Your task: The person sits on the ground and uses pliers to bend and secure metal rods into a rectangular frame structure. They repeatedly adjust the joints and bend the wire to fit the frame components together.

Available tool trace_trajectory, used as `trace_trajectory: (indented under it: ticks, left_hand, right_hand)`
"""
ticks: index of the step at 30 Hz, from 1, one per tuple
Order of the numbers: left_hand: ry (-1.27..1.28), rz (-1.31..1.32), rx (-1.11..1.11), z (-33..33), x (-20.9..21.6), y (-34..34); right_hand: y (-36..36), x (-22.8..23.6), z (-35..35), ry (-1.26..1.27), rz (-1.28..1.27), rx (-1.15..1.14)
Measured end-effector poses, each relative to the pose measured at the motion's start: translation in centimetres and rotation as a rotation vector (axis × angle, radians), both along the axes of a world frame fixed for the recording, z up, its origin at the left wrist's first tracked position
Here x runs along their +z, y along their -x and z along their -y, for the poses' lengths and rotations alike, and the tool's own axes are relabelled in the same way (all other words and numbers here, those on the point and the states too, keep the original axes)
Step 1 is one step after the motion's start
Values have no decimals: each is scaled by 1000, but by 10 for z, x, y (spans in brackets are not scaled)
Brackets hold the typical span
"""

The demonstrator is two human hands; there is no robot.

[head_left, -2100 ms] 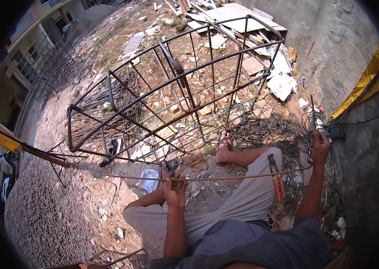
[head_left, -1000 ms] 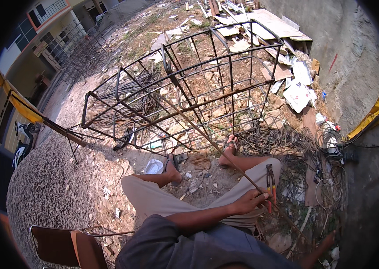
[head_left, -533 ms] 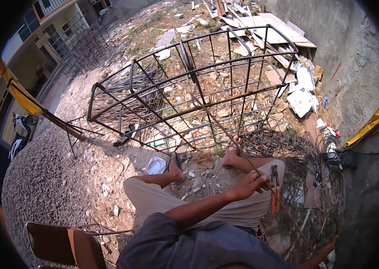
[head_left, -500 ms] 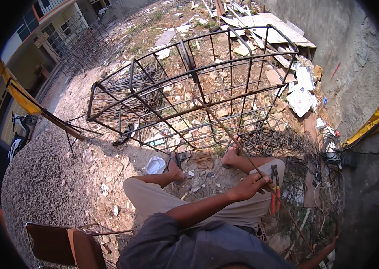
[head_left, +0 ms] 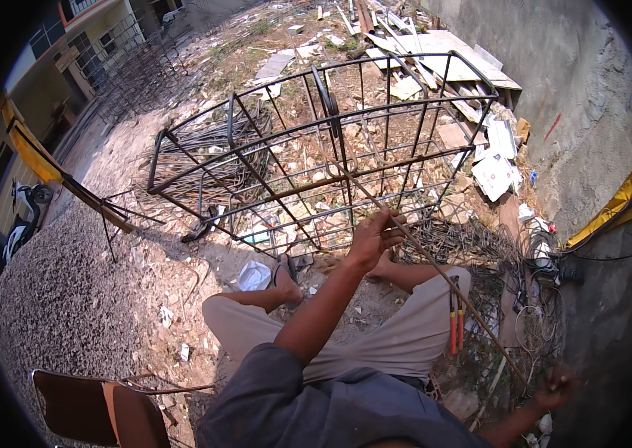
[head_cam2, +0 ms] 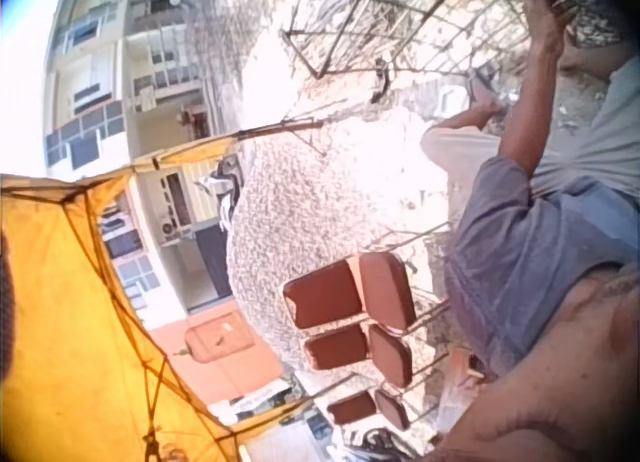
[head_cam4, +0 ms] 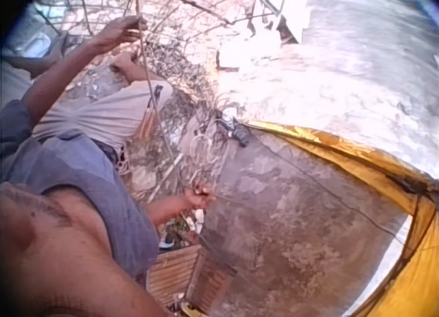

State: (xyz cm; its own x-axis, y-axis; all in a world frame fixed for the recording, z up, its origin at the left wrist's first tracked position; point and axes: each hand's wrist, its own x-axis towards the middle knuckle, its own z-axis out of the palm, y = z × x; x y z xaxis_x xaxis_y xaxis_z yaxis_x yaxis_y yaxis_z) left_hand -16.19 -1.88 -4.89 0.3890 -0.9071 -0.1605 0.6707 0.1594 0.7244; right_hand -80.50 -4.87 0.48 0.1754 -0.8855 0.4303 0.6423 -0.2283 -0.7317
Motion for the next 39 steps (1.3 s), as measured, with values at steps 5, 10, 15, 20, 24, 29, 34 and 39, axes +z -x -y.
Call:
trace_trajectory:
  ticks: [5,10,15,20,24,29,34,39]
  left_hand:
    - [14,-106,280,2,-1,-31]
    - [-168,67,248,-32,-3,-15]
    - [-71,265,310,-59,-5,8]
    - [105,478,351,-100,42,23]
    - [367,587,247,-147,82,23]
    - [404,593,291,-196,77,8]
    - [384,586,472,-216,49,-17]
    - [298,618,717,-226,18,-53]
  right_hand:
    - [-122,36,9,195,52,241]
    - [-218,63,16,263,34,391]
    - [-306,66,9,295,-75,491]
    - [-397,49,-18,352,-210,609]
    - [-460,34,-34,330,-437,749]
    - [-539,27,-57,406,-648,761]
    - [-584,21,-80,675,-677,542]
    - [-609,36,-88,1057,-682,49]
